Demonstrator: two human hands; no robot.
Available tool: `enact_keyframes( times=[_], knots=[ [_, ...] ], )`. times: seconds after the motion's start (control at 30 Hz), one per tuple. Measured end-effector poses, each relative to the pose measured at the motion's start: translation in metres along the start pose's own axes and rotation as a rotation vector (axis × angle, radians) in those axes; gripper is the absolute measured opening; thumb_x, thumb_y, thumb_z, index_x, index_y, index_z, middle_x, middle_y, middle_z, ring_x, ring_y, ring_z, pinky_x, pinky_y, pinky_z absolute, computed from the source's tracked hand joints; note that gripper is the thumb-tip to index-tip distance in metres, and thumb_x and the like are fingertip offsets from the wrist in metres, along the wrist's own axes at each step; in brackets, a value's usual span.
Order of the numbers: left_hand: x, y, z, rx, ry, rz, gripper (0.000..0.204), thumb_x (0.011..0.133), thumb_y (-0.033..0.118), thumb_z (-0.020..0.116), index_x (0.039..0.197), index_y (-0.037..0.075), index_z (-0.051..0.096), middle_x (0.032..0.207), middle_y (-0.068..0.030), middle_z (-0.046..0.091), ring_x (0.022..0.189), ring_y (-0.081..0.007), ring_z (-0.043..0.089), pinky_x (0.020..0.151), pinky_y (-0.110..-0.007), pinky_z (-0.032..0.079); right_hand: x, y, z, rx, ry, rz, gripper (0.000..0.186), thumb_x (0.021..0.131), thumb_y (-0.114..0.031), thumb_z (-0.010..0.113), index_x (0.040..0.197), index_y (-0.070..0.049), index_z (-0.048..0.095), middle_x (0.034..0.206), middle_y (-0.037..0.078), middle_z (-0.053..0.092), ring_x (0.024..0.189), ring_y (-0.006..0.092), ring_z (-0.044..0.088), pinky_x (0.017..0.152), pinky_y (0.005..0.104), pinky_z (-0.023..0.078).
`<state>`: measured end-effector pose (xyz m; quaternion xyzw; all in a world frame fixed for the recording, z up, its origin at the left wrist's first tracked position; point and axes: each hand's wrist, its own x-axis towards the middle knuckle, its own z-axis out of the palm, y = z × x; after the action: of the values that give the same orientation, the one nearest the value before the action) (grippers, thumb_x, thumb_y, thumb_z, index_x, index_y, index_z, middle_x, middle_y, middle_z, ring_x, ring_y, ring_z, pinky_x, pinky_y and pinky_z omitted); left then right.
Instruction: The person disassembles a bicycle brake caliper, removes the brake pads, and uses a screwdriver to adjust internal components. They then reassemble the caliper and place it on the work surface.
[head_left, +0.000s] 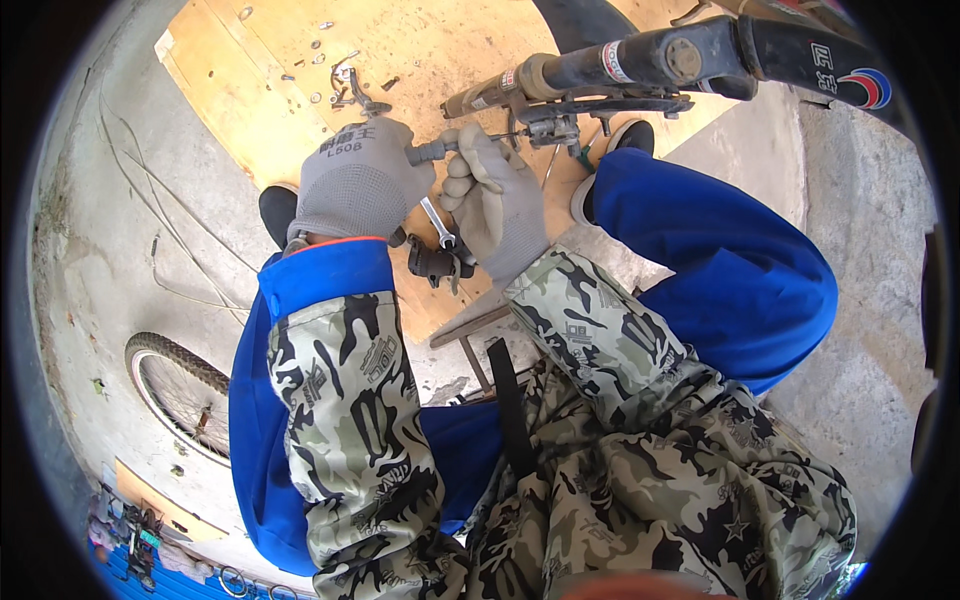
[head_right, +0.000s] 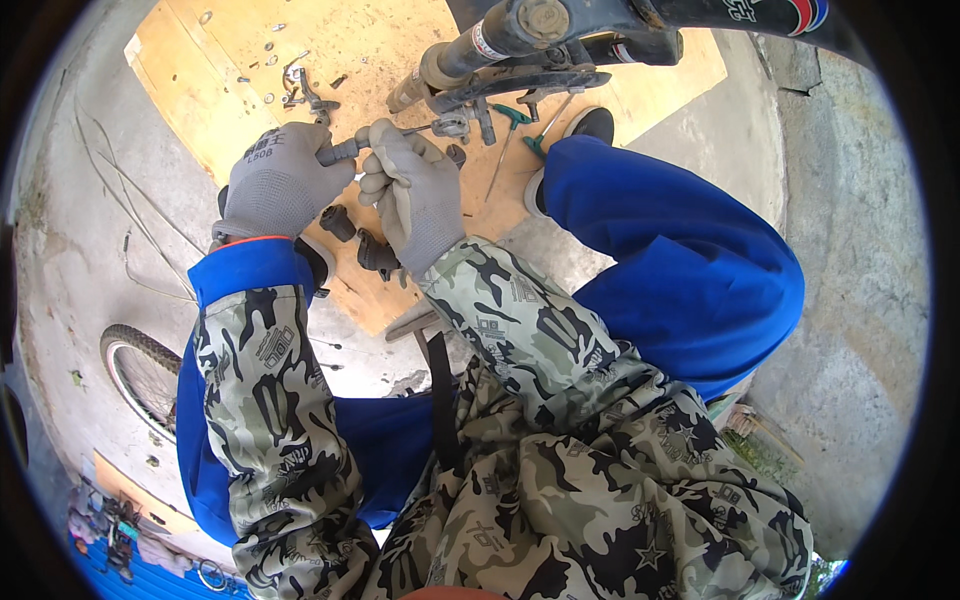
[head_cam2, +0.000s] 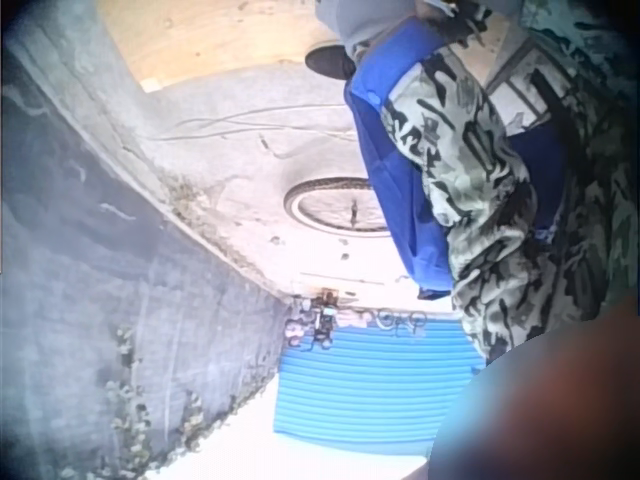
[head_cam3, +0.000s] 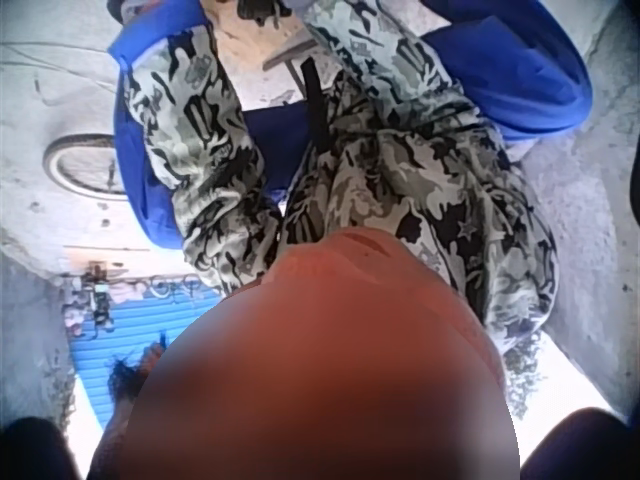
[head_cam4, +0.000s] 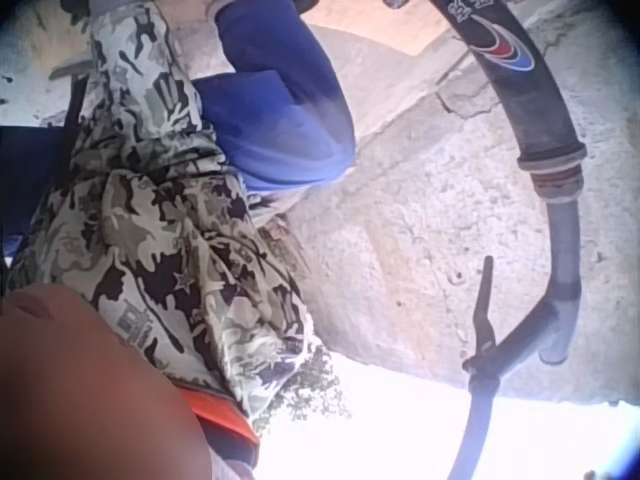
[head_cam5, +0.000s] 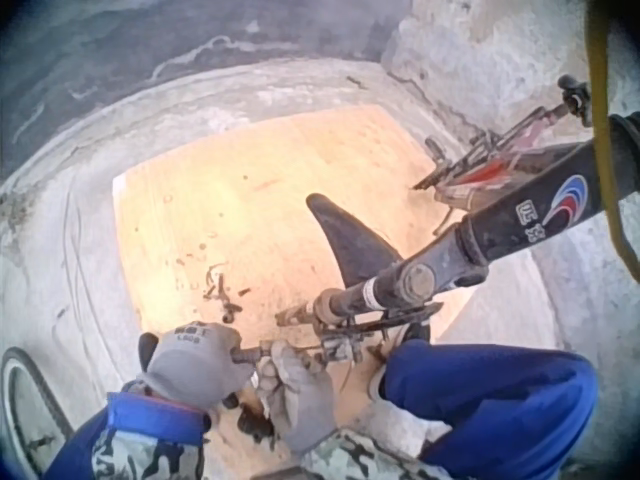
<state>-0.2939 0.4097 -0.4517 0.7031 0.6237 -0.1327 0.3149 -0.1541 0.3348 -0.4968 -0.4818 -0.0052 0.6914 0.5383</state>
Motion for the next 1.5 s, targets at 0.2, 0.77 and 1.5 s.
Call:
enact_keyframes(
  times=[0.2,0.77,1.5],
  knots=[
    [-0.005,-0.008,-0.001,-0.005,0.011,0.052,0.031,0.089,0.037,0.07,0.107,0.012,0.07,0.098,-0.0094,0.075,0.096,-0.0277,0.073,0.084,-0.04,0.056,-0.003,0.004,0.004,0.04,-0.103,-0.062,0.039,0.102,-0.025,0.066,0.12,0.009,0.062,0.085,0.005,0.06,0.07,0.0136,0.058,0.065,0.0284,0.05],
    [-0.002,-0.008,0.022,-0.053,0.112,0.024,0.036,0.088,0.044,0.068,0.093,0.009,0.071,0.088,-0.0126,0.075,0.087,-0.0282,0.074,0.079,-0.04,0.056,0.001,0.01,0.003,-0.097,0.059,-0.058,0.033,0.1,-0.027,0.068,0.109,0.004,0.066,0.079,0.006,0.065,0.063,0.0143,0.061,0.056,0.0275,0.051],
    [-0.006,-0.007,0.012,0.014,0.279,0.108,0.022,0.088,0.033,0.07,0.096,0.012,0.068,0.084,-0.0092,0.07,0.085,-0.0289,0.071,0.074,-0.042,0.055,0.002,0.009,0.012,-0.039,0.027,-0.065,0.03,0.098,-0.03,0.07,0.1,-0.001,0.064,0.072,0.005,0.06,0.057,0.0136,0.057,0.054,0.0286,0.051]
  ],
)
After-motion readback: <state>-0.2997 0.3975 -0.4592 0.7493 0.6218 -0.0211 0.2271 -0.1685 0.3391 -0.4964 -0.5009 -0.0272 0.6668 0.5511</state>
